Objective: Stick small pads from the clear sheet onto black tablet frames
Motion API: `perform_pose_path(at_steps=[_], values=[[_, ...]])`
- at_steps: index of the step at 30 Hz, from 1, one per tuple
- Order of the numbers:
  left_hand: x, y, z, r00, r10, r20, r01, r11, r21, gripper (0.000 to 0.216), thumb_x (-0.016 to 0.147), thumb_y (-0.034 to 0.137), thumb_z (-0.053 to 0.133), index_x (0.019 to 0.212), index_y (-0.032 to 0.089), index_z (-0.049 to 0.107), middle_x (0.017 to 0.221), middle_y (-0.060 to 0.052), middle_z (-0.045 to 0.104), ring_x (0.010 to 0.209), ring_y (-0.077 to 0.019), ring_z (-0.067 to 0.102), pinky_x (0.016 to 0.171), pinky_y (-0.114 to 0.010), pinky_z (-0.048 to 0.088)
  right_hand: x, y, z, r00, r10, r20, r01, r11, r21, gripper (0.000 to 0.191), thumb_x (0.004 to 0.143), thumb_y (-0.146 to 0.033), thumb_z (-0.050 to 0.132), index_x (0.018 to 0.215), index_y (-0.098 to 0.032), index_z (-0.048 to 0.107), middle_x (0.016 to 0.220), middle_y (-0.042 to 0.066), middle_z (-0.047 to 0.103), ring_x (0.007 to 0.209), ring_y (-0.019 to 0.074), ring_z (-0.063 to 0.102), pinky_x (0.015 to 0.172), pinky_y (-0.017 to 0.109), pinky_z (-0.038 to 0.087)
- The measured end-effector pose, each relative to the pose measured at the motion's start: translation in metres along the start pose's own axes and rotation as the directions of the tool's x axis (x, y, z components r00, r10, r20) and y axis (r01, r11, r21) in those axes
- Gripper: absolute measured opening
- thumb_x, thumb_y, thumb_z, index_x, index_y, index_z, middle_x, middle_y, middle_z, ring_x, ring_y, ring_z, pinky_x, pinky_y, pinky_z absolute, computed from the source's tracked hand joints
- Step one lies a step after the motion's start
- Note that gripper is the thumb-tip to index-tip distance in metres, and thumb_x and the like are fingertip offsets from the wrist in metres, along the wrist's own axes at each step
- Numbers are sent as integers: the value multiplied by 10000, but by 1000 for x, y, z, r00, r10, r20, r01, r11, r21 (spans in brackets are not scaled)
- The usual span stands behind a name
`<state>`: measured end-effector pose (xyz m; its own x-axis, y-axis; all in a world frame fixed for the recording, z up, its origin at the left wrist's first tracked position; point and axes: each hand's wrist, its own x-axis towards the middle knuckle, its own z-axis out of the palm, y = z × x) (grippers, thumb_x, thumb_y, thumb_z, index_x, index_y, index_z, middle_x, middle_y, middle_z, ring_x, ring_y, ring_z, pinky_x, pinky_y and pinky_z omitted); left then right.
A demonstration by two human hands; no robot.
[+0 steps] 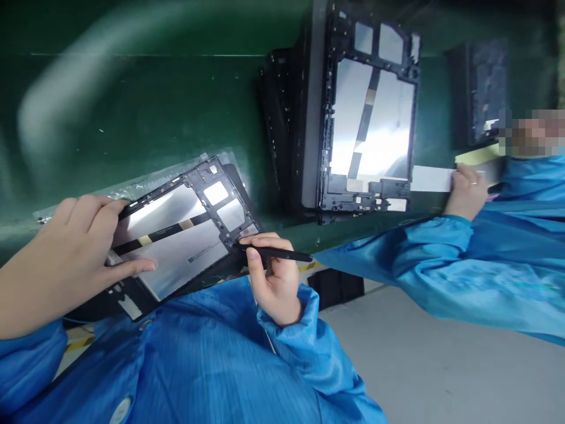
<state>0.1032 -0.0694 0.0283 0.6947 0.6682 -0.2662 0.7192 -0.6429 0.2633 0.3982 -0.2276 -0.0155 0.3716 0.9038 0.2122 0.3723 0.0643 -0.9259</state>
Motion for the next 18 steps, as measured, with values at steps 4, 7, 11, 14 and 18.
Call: perform_pose_path(at_steps=[4, 7, 11, 14, 18], values=[[1, -6, 4, 999, -5, -37, 2, 997, -83, 768, 974, 855, 518, 1476, 275, 561, 1273, -201, 579, 1197, -508, 570, 968, -713, 545, 3, -5, -3, 993, -55, 107, 64, 995, -83, 328, 1028, -70, 716, 1270, -292, 714, 1141, 69, 804, 1092, 239, 798, 950, 434, 673], [8, -9, 5, 998, -17, -65, 5, 984, -180, 689, 927, 876, 631, 1240, 265, 573, 1219, -163, 584, 1171, -453, 591, 955, -642, 554, 5, -6, -7, 998, -64, -14, 63, 997, -42, 260, 1021, -117, 708, 1211, -285, 767, 1187, 83, 825, 1136, 277, 789, 999, 491, 649], [15, -7, -2, 990, -139, -3, 128, 920, -372, 735, 845, 911, 705, 1121, 266, 486, 1038, -91, 634, 915, -336, 648, 749, -479, 537, -4, -4, -18, 937, -65, -343, 75, 997, 17, 170, 978, -167, 671, 847, -242, 749, 959, 54, 750, 864, 235, 716, 768, 402, 576], [8, -5, -9, 956, -260, 139, 293, 791, -537, 606, 923, 816, 671, 1108, 278, 461, 737, 39, 515, 595, -215, 511, 570, -358, 383, -24, -12, -15, 971, -12, -241, -16, 993, -116, 120, 1000, -206, 716, 884, -235, 730, 883, 23, 669, 704, 167, 602, 609, 312, 464], [3, -6, -12, 911, -412, 23, 249, 505, -826, 519, 950, 633, 766, 1116, 279, 425, 848, 38, 615, 662, -179, 597, 631, -323, 474, -30, -34, 28, 966, 244, 87, -244, 970, -7, 566, 974, -438, 862, 1441, -306, 571, 1242, 65, 767, 631, 122, 629, 518, 280, 525]])
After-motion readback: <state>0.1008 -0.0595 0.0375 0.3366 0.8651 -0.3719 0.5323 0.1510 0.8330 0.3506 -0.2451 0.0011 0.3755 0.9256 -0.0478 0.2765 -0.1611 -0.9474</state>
